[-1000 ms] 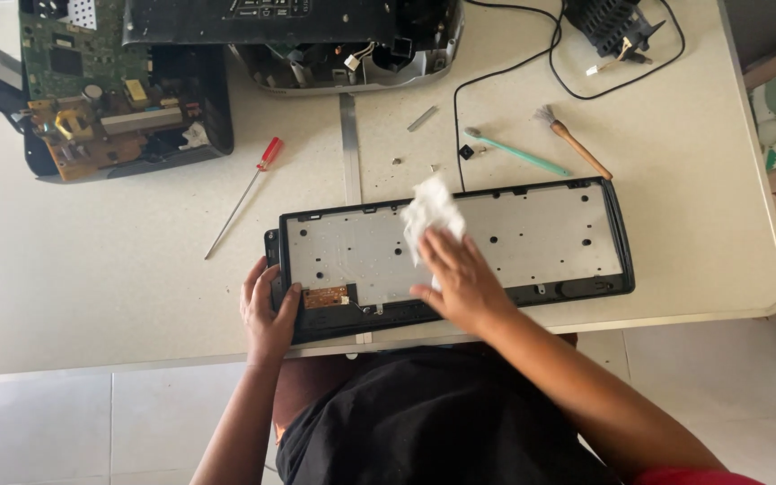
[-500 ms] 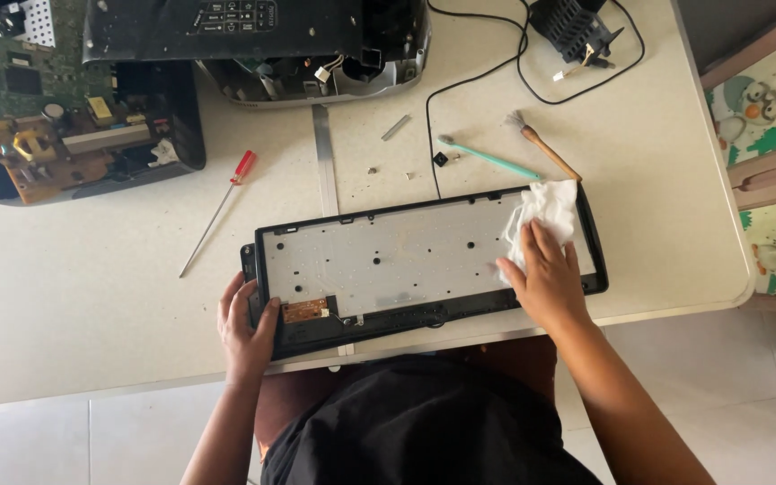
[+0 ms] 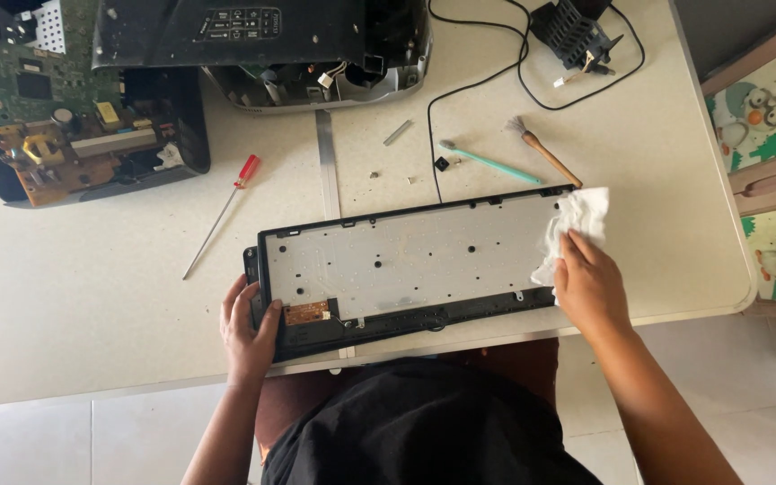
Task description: Cleaning and reassembling a computer keyboard using a toothbrush, cloth, and screwdriver
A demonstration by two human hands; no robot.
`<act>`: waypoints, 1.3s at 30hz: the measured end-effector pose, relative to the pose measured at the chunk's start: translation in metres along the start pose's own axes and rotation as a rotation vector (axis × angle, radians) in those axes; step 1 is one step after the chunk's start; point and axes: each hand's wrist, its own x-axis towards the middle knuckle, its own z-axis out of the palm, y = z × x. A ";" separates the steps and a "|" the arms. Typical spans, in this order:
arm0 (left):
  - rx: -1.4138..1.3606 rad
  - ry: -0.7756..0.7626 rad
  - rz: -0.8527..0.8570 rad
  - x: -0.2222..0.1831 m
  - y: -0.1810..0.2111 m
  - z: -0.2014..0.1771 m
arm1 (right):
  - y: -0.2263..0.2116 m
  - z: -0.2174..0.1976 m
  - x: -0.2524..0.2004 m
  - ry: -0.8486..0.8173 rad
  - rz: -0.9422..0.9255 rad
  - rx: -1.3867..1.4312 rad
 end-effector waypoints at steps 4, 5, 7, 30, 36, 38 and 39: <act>-0.012 -0.010 -0.013 -0.001 0.006 -0.002 | 0.021 0.014 -0.029 -0.002 0.062 -0.023; -0.013 -0.011 -0.013 -0.002 0.007 -0.003 | 0.027 0.020 -0.037 0.000 0.061 -0.028; -0.019 -0.012 -0.023 -0.001 0.007 -0.002 | 0.029 -0.009 -0.035 0.088 0.100 0.125; 0.039 -0.073 -0.078 0.013 0.022 -0.011 | 0.046 -0.035 0.012 -0.252 0.628 0.594; -0.004 -0.071 -0.116 0.015 0.053 -0.022 | 0.048 -0.042 0.006 -0.220 0.635 0.614; -0.043 -0.118 -0.215 0.019 0.075 -0.031 | 0.045 -0.050 0.003 -0.229 0.631 0.643; -0.044 -0.118 -0.212 0.022 0.085 -0.034 | 0.048 -0.049 0.001 -0.226 0.633 0.644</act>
